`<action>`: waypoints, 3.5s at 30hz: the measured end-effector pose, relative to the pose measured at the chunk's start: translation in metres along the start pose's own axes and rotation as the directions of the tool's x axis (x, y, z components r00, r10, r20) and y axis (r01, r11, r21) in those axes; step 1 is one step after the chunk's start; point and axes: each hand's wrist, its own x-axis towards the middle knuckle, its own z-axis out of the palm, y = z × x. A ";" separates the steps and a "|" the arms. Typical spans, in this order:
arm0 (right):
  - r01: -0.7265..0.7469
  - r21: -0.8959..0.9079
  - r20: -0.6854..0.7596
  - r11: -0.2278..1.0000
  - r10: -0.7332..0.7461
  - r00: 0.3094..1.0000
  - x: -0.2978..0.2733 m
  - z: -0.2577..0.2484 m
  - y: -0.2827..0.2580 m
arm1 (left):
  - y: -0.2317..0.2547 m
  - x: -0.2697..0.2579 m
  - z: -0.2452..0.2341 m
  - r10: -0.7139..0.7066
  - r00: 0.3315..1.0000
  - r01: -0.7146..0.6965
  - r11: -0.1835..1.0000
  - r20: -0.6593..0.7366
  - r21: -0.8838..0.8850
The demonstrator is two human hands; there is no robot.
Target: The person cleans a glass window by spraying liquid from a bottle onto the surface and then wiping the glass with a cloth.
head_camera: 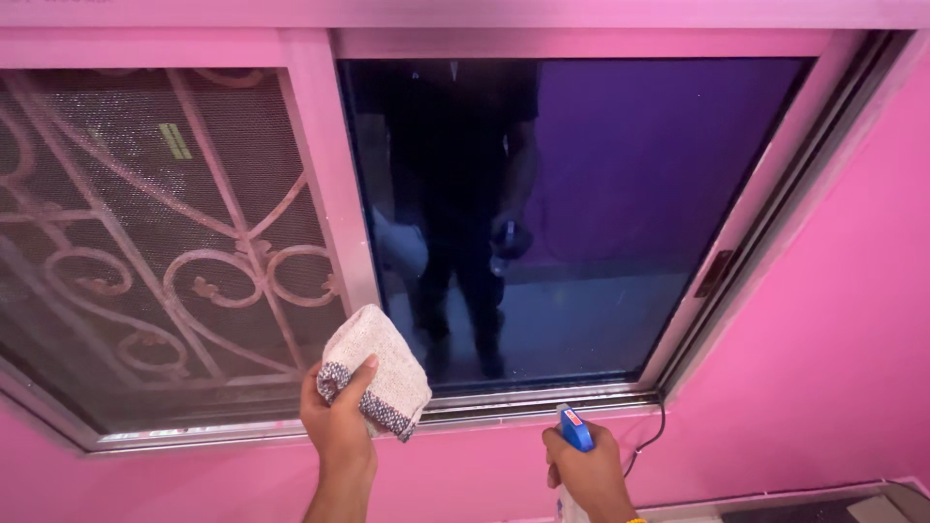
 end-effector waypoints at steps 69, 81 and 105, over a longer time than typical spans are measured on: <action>0.494 0.185 -0.324 0.850 -0.422 0.847 -0.048 -0.110 -0.181 | 0.050 -0.028 0.147 0.170 0.913 -0.144 0.985 0.371 -0.097; 0.426 0.270 -0.297 0.864 -0.346 0.890 -0.054 -0.108 -0.199 | 0.102 -0.033 0.164 0.120 0.908 -0.083 0.991 0.401 -0.107; 0.436 0.320 -0.412 0.841 -0.291 0.863 -0.037 -0.149 -0.217 | 0.136 -0.045 0.177 0.202 0.899 -0.171 0.979 0.388 -0.112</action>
